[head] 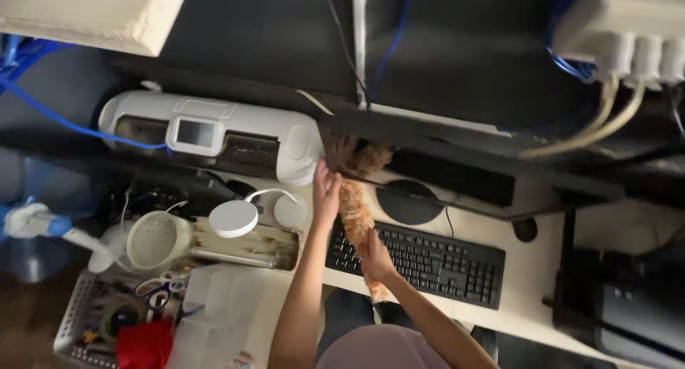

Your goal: The person organizes a small white plastic container on a desk, then uses a fluffy duster to clean a computer monitor, keyboard, and mouse. The person also wipes the desk surface with a red cloth.

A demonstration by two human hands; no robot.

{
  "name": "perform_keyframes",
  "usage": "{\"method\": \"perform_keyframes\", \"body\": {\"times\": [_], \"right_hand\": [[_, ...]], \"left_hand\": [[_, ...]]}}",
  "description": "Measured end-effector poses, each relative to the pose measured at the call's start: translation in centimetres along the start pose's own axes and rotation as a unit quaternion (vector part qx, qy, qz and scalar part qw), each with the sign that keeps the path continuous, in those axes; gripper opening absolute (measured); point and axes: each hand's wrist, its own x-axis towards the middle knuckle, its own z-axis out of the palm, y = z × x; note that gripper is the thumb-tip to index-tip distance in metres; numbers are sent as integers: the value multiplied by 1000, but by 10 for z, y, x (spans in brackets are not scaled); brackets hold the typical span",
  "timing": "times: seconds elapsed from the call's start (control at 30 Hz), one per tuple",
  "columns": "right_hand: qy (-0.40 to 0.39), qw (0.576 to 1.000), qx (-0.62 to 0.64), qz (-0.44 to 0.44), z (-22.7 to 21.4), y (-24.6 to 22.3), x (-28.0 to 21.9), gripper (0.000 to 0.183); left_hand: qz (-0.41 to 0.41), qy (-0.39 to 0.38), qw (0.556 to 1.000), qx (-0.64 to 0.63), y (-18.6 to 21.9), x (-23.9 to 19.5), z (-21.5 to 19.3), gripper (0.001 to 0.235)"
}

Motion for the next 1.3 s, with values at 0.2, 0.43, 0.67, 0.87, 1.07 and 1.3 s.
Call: {"method": "perform_keyframes", "body": {"times": [0.2,0.43,0.67,0.87,1.07,1.3], "right_hand": [[80,980,98,151,-8,-21,29,37],[39,965,87,246,34,-18,70,44],[19,991,6,133,21,-39,90,69],[-57,989,-41,130,-15,-43,84,57],[-32,996,-29,73,-15,-27,100,55],[-112,989,10,101,-24,-17,102,66]], "left_hand": [[24,17,993,116,-25,15,3,70],[-3,19,991,133,-6,31,5,61],[-15,-23,998,49,6,45,-3,45],[-31,-42,998,34,0,45,-8,43],[-53,-44,996,54,-17,41,-23,49],[-5,-48,985,165,-37,78,-33,41]]}}
